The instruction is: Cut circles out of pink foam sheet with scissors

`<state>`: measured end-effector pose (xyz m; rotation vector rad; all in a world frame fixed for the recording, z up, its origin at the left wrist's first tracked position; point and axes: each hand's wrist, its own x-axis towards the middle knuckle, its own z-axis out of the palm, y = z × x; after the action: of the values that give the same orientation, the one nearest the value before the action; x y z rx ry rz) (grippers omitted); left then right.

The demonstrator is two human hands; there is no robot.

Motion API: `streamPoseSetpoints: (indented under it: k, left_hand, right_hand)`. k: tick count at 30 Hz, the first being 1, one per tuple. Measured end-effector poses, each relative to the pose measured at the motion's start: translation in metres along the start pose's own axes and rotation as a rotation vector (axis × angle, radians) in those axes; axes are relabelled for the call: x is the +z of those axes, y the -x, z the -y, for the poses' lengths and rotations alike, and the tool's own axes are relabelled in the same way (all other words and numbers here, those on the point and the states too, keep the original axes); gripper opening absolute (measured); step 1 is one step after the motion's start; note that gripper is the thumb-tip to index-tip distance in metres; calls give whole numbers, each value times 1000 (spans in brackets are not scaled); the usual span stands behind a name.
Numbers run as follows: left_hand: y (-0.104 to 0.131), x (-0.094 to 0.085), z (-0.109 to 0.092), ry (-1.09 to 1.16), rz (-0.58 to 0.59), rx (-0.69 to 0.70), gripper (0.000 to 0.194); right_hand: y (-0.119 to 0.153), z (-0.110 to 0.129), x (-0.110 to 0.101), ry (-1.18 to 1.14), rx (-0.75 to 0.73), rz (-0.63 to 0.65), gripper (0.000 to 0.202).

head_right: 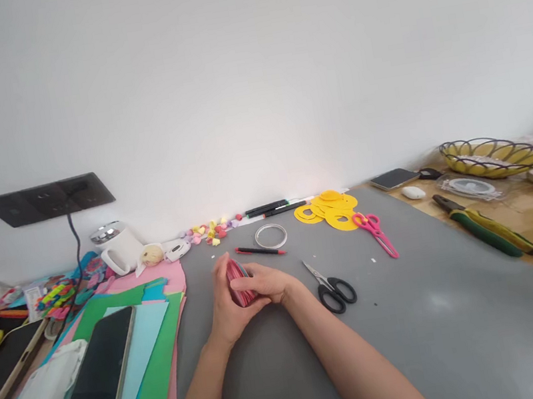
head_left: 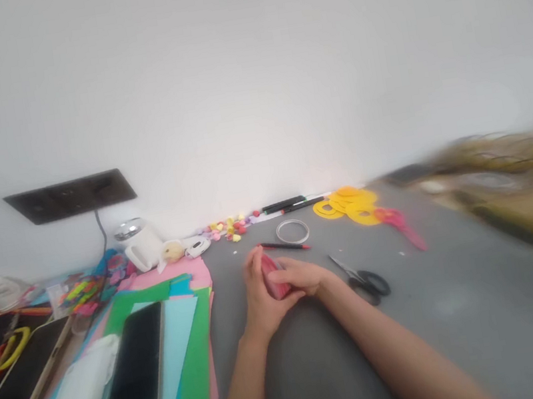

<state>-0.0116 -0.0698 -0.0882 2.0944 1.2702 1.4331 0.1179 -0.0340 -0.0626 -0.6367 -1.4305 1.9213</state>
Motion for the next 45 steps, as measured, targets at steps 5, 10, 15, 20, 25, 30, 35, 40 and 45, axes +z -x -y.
streamPoseSetpoints:
  k: [5, 10, 15, 20, 25, 30, 35, 40, 45]
  left_hand:
    - [-1, 3, 3, -29, -3, -11, 96]
    - [-1, 2, 6, -41, -74, 37, 86]
    - [0, 0, 2, 6, -30, -42, 102]
    - [-2, 1, 2, 3, -31, 64, 84]
    - [-2, 1, 2, 56, -135, 77, 84]
    - [-1, 0, 2, 77, -69, 9, 100]
    - [0, 0, 3, 98, -42, -21, 104]
    - [-1, 0, 0, 94, -5, -61, 114]
    - [-2, -2, -3, 86, 0, -80, 112]
  right_hand:
    - [0, -1, 0, 24, 9, 8, 61]
    - [0, -1, 1, 48, 43, -14, 43]
    - [3, 5, 4, 41, 55, -1, 45]
    - [4, 4, 6, 118, -65, 46, 58]
    - [3, 2, 4, 10, -84, 61, 63]
    - [3, 6, 4, -51, 9, 20, 53]
    - [3, 5, 5, -87, 4, -4, 59]
    - [3, 3, 6, -83, -71, 0, 52]
    - [4, 4, 8, -93, -27, -49, 48]
